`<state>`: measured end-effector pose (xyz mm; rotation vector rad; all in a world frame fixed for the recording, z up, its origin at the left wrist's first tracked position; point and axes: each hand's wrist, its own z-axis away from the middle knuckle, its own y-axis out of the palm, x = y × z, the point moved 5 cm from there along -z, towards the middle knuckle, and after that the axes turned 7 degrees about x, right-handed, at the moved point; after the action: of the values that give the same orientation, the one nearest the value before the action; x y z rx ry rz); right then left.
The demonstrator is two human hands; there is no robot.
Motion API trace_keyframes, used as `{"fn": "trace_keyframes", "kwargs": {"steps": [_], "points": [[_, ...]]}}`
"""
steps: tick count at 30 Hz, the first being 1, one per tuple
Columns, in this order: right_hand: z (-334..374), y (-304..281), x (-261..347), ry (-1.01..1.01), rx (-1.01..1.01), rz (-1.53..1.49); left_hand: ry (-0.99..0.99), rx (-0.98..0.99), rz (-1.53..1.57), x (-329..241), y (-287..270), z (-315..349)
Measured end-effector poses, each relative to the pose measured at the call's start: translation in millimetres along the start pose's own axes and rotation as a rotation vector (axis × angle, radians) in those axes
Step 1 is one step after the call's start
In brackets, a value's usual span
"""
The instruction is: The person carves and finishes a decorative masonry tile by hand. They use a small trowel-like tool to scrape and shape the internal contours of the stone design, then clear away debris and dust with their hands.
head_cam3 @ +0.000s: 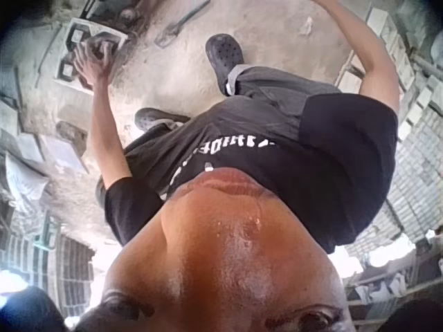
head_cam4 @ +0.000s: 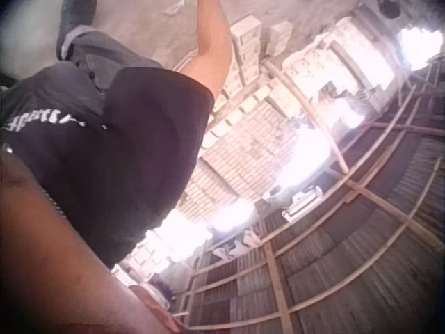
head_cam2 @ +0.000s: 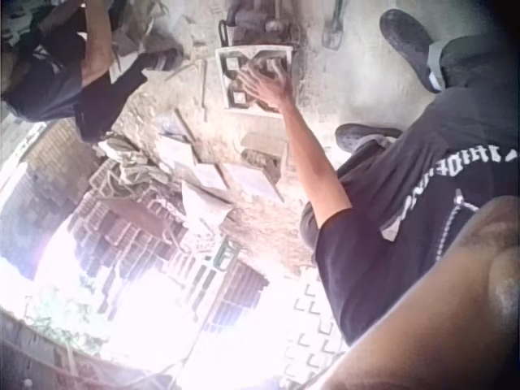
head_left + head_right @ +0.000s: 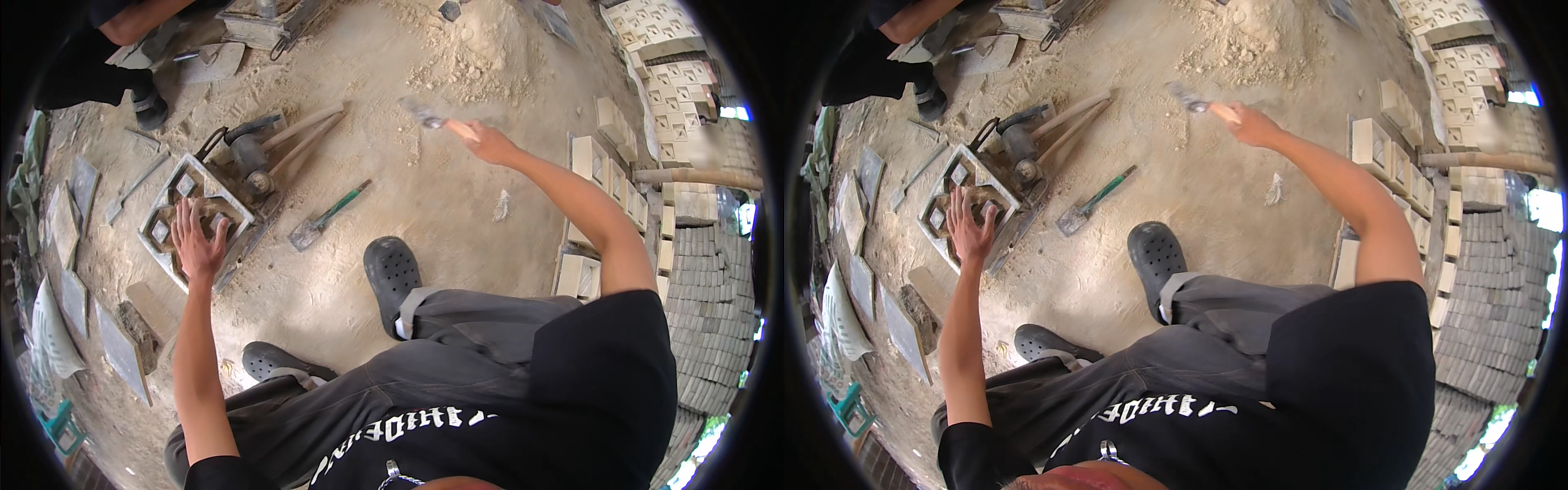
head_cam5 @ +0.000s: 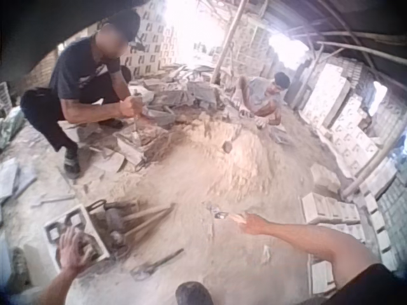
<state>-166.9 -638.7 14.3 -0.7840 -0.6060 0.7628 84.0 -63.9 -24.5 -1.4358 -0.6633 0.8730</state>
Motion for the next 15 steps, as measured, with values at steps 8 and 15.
{"fn": "trace_keyframes", "kwargs": {"steps": [8, 15], "points": [[-52, 14, -92, 0.276, -0.267, -0.229, 0.083, -0.030, 0.005, -1, 3, -5], [-155, 7, -102, 0.426, -0.381, -0.370, 0.088, 0.005, 0.012, -6, 0, -8]]}}
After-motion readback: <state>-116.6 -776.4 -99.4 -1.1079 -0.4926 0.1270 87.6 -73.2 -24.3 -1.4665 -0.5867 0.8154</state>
